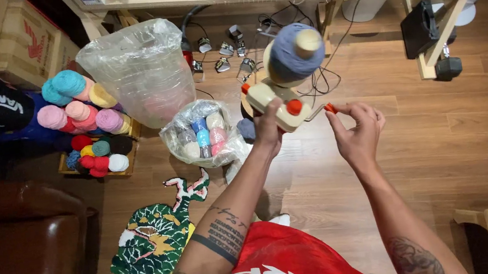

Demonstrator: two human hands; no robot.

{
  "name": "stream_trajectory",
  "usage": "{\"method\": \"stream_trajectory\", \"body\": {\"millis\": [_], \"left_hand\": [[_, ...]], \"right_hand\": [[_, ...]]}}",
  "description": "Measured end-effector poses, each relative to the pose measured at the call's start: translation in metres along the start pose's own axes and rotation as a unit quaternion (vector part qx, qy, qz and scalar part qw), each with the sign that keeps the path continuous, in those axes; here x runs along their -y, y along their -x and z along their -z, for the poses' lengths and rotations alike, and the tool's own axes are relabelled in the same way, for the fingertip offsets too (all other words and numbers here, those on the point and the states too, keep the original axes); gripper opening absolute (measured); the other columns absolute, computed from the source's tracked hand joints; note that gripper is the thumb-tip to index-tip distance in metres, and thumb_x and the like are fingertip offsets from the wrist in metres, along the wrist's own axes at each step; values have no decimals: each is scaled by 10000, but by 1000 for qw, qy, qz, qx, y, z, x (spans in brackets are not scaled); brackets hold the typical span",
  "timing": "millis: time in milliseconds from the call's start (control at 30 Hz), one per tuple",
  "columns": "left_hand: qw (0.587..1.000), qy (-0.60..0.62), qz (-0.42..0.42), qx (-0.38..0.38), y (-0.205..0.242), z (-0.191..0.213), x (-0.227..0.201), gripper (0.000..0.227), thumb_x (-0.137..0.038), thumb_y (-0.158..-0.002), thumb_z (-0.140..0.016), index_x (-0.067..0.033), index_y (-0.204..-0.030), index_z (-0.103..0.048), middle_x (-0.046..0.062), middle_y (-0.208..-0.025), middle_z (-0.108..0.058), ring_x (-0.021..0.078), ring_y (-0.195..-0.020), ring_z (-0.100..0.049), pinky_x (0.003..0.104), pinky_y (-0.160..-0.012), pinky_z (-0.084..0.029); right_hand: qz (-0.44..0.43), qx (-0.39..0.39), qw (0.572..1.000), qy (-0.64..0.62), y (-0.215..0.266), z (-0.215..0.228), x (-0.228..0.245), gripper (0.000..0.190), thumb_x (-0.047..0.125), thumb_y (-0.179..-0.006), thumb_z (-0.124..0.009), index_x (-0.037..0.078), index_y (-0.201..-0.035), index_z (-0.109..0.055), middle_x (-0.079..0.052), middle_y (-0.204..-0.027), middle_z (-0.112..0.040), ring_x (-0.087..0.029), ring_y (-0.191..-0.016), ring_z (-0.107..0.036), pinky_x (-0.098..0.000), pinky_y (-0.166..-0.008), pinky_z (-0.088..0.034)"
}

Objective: Winding a skein of yarn into a cake using a manual yarn winder.

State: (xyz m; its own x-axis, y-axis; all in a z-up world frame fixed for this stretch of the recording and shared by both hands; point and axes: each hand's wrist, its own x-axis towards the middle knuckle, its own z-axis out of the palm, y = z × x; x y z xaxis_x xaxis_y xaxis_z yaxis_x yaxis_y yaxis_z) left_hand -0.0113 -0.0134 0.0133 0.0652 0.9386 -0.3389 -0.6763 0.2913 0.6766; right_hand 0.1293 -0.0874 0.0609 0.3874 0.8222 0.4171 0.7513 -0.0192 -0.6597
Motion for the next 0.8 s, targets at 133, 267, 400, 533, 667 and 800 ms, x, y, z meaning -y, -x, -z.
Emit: {"method": "stream_trajectory", "body": {"millis": [133,267,400,533,667,800], "left_hand": [[999,-41,-20,13,-16,19,6,698,-282,-720,-738,8,-1249,-387,172,-1075,-517,260,-962,-552,429,-777,-504],[996,-60,-46,41,-33,33,18,654,-265,-711,-749,-11,-1229,-442,153,-1044,-563,237,-934,-581,409,-759,-528],[996,-58,-57,25,-46,37,30,658,-257,-701,-744,-11,-1227,-434,153,-1038,-550,236,-934,-571,411,-775,-530],[997,-54,-22,50,-27,16,8,676,-314,-712,-757,5,-1221,-447,192,-1031,-554,290,-929,-583,437,-772,-534],[996,-79,-22,39,-2,8,-8,680,-273,-676,-756,13,-1205,-438,183,-1018,-544,271,-913,-574,435,-743,-521],[999,-9,-52,5,3,7,-2,621,-213,-710,-710,-43,-1232,-419,132,-1058,-529,218,-919,-561,385,-772,-506]], "right_hand": [[-20,-7,1000,-21,11,17,30,147,197,-790,-772,215,-886,-662,64,-858,-662,-164,-907,-596,-352,-901,-280],[-7,-12,997,-75,17,24,67,142,140,-777,-772,196,-854,-667,23,-819,-676,-193,-851,-632,-332,-849,-324],[5,32,992,-124,39,0,78,178,120,-679,-803,179,-793,-680,-5,-760,-690,-222,-830,-655,-325,-825,-382],[-9,52,995,-82,54,-23,49,159,219,-712,-789,207,-819,-673,73,-788,-680,-152,-875,-625,-339,-878,-315],[14,21,1000,3,27,-12,5,152,205,-745,-769,189,-849,-659,18,-822,-663,-213,-902,-604,-369,-867,-329],[21,-2,1000,11,7,9,11,149,179,-771,-765,199,-879,-666,64,-854,-662,-166,-969,-574,-372,-949,-239]]}}
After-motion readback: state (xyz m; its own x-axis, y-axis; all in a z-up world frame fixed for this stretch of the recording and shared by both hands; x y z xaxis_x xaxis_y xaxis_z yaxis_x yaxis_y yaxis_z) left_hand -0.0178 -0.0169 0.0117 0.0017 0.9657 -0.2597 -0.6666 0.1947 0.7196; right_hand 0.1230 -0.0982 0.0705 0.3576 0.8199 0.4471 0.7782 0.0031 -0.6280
